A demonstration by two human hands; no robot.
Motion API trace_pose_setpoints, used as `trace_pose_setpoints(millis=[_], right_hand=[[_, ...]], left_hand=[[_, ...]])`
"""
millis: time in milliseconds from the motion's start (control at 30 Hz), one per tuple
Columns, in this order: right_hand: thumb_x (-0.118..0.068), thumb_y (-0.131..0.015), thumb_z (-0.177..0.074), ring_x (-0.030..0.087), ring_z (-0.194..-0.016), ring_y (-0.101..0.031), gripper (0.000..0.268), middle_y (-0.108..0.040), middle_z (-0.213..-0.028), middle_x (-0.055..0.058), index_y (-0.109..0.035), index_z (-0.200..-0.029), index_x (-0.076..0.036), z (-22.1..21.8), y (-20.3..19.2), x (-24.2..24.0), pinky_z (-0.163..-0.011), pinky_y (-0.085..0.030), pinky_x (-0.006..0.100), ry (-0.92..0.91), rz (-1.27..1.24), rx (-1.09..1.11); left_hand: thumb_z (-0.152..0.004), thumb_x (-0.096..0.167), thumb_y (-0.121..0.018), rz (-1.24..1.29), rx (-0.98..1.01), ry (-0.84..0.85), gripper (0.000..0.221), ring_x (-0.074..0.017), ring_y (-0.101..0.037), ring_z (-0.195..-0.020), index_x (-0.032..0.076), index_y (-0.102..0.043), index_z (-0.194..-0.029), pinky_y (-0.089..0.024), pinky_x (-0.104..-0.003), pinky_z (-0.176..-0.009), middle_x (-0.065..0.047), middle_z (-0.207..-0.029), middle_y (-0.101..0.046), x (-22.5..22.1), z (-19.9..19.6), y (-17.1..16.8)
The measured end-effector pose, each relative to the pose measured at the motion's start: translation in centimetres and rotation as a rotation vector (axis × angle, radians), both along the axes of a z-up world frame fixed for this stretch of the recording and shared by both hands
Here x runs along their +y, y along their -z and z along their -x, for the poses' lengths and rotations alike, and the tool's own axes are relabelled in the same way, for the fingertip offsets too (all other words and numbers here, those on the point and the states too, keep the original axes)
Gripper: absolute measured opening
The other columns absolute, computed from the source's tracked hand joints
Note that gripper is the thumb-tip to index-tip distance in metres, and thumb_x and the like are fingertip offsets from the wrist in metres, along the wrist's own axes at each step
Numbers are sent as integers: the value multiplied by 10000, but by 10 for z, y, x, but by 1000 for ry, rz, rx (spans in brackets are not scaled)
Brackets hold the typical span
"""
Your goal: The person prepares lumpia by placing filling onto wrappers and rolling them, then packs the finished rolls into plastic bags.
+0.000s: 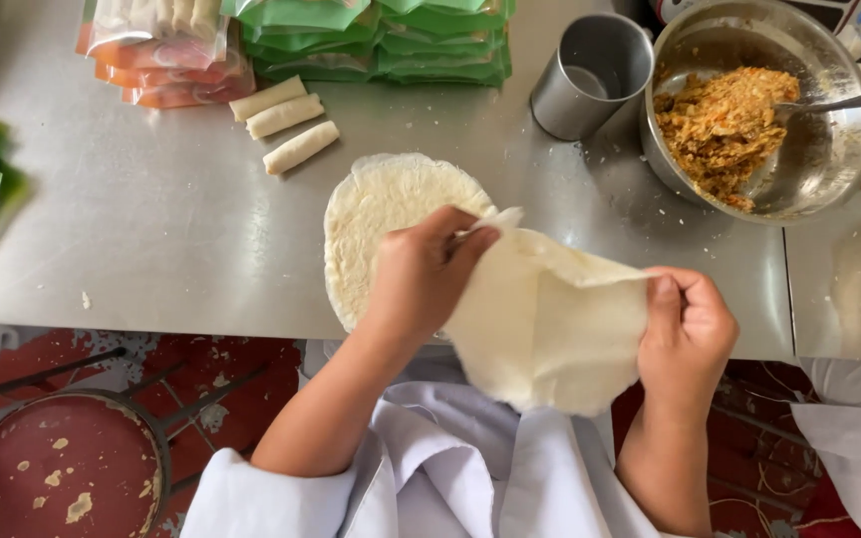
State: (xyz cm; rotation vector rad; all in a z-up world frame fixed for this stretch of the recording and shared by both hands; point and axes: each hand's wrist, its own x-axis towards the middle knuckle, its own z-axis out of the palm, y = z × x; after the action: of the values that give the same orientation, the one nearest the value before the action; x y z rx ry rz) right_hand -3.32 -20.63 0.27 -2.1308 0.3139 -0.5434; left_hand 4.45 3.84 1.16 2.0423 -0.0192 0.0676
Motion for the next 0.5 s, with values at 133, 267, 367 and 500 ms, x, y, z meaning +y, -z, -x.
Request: trace_pose_setpoints(millis=[133, 267, 367, 500], right_hand=[[-4, -627, -1070, 238, -694, -541, 125, -635, -774, 256, -711, -1105, 82, -13, 25, -18, -628, -470, 461, -32, 167, 52], [-61, -718, -975, 274, -796, -632, 86, -681, -887, 149, -720, -1036, -1, -11, 27, -24, -684, -529, 417, -40, 230, 115], [-91, -791, -851, 387, -987, -658, 280, -690, -1062, 179, -669, -1076, 23, -16, 0, -9, -818, -534, 489, -99, 295, 165], [-138, -771, -882, 279, -870, -665, 250, -714, -870, 43, -675, -1112, -122, -31, -7, 1, -823, -522, 448, -154, 273, 264]], left_hand=[[-899, 329, -695, -203, -150, 150, 117, -269, -722, -697, 221, -650, -896, -586, -430, -579, -31, -707, -690, -50, -16, 35], [-979, 211, -610, -120, -117, 305, 109, -350, -721, -717, 107, -581, -973, -598, -445, -594, -97, -780, -653, -64, -17, 41], [-964, 134, -597, 40, -89, 432, 125, -400, -714, -823, 106, -578, -1084, -589, -484, -675, -155, -842, -690, -62, -6, 29], [-972, 166, -601, 139, -12, 513, 167, -371, -738, -853, 130, -613, -1135, -602, -447, -722, -152, -900, -728, -48, 6, 3]])
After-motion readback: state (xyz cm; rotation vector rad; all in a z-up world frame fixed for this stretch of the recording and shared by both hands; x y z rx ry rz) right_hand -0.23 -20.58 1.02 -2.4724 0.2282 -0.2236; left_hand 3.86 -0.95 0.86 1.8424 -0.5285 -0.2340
